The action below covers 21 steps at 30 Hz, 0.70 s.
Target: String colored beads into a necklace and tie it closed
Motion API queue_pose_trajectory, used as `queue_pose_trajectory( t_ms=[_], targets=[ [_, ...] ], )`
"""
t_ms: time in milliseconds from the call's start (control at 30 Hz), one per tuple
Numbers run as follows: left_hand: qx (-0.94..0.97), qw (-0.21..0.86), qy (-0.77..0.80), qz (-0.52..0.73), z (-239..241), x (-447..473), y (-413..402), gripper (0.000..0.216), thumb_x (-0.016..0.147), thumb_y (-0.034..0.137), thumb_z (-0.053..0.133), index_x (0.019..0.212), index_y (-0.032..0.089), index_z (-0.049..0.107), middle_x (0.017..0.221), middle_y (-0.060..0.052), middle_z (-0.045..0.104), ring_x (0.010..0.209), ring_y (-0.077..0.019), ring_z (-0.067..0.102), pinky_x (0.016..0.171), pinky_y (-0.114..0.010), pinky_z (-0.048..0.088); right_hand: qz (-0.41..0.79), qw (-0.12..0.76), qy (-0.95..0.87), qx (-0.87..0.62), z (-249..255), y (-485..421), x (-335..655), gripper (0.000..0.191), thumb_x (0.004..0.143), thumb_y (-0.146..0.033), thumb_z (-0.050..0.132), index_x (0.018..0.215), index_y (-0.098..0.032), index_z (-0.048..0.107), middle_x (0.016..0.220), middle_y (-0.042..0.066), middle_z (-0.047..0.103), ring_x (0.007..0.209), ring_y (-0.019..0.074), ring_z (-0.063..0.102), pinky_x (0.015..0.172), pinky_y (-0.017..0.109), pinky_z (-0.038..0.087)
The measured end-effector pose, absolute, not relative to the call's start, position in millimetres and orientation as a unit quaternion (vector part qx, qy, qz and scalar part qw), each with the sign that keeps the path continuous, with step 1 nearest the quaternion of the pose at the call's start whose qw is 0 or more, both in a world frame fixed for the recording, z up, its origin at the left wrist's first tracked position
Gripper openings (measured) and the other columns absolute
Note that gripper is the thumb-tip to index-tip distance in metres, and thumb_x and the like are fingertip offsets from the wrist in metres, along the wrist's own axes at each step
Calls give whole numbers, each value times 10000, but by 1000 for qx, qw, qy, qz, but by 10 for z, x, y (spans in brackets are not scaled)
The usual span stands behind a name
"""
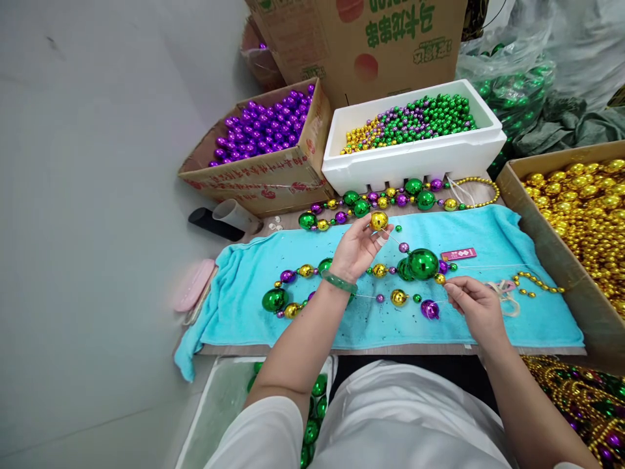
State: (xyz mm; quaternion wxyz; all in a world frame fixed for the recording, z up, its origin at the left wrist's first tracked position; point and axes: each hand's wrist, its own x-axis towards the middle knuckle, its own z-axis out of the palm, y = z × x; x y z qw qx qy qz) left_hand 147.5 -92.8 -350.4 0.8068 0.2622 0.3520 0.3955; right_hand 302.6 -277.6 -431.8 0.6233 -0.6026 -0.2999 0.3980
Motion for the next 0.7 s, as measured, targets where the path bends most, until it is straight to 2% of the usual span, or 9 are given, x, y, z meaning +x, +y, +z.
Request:
queue_pose_trajectory(
  t_ms=[200, 467, 700],
  targets=[
    [245, 812, 341, 404, -3520, 1484, -932, 94, 817, 208, 601, 828, 118, 627, 838, -62, 679, 827, -164, 680, 701, -228, 547, 399, 625, -293, -603, -4340, -2779, 3031, 177, 755, -351, 697, 757, -175, 678, 535, -28, 524, 478, 76, 443, 433, 209, 340],
    [229, 810, 352, 409, -3540, 1495, -926, 89, 792, 205, 637, 828, 124, 626, 842, -66, 674, 890, -175, 673, 773, -261, 555, 400, 623, -295, -604, -4356, -2766, 3030, 186, 755, -360, 699, 764, -176, 684, 538, -26, 527, 480, 76, 441, 433, 210, 339],
    [246, 811, 341, 406, -3574, 1479, -920, 119, 783, 211, 651, 865, 129, 622, 850, -62, 676, 876, -171, 676, 728, -241, 550, 404, 617, -289, -610, -4355, -2780, 3038, 199, 749, -367, 703, 764, -170, 681, 540, -23, 534, 485, 79, 454, 434, 210, 338]
  ],
)
